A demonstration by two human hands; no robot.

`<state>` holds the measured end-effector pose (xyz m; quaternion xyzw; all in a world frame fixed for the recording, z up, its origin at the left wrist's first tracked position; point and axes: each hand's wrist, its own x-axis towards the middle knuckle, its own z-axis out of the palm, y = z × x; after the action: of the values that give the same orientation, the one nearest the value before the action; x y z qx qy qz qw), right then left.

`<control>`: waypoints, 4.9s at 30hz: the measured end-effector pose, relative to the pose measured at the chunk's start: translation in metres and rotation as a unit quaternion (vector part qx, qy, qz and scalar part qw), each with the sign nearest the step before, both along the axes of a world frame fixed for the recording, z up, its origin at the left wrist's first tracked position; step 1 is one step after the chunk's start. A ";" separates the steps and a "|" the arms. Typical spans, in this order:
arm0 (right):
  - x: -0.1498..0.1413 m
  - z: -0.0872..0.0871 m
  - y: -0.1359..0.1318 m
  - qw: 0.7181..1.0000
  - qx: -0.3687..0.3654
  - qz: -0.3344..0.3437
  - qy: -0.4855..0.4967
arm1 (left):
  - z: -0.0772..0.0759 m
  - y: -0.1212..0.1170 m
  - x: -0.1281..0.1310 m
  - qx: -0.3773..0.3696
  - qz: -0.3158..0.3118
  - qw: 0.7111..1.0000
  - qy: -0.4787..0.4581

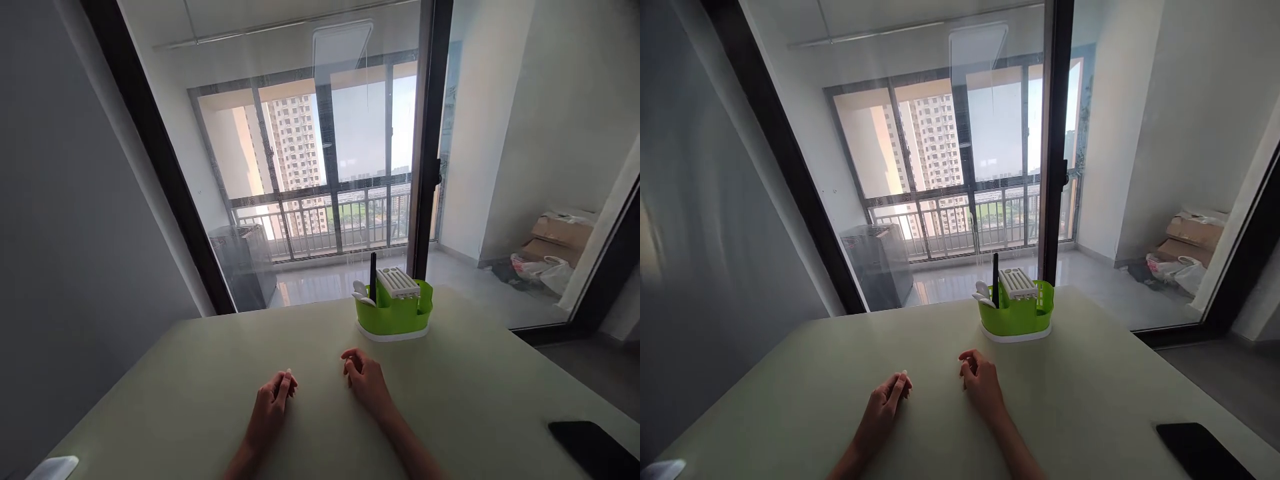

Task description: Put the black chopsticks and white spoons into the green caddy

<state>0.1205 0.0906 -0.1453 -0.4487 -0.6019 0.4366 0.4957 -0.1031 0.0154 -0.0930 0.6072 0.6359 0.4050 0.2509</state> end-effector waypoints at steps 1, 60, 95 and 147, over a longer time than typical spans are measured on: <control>0.000 0.000 0.000 1.000 0.000 0.001 0.001 | 0.000 0.000 0.000 0.002 -0.001 1.000 0.003; 0.020 -0.006 -0.006 0.996 0.033 -0.055 -0.059 | -0.011 -0.017 0.010 0.055 -0.127 0.980 0.146; 0.079 -0.037 0.024 0.924 0.121 -0.346 -0.113 | -0.016 -0.020 0.011 0.069 -0.160 0.957 0.230; 0.094 -0.023 0.021 0.910 0.201 -0.324 -0.164 | -0.020 -0.018 0.010 0.074 -0.166 0.955 0.233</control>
<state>0.2148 0.1115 -0.1685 -0.5750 -0.5709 0.0417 0.5846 -0.0933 -0.0029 -0.1133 0.7986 0.5352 0.2505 0.1143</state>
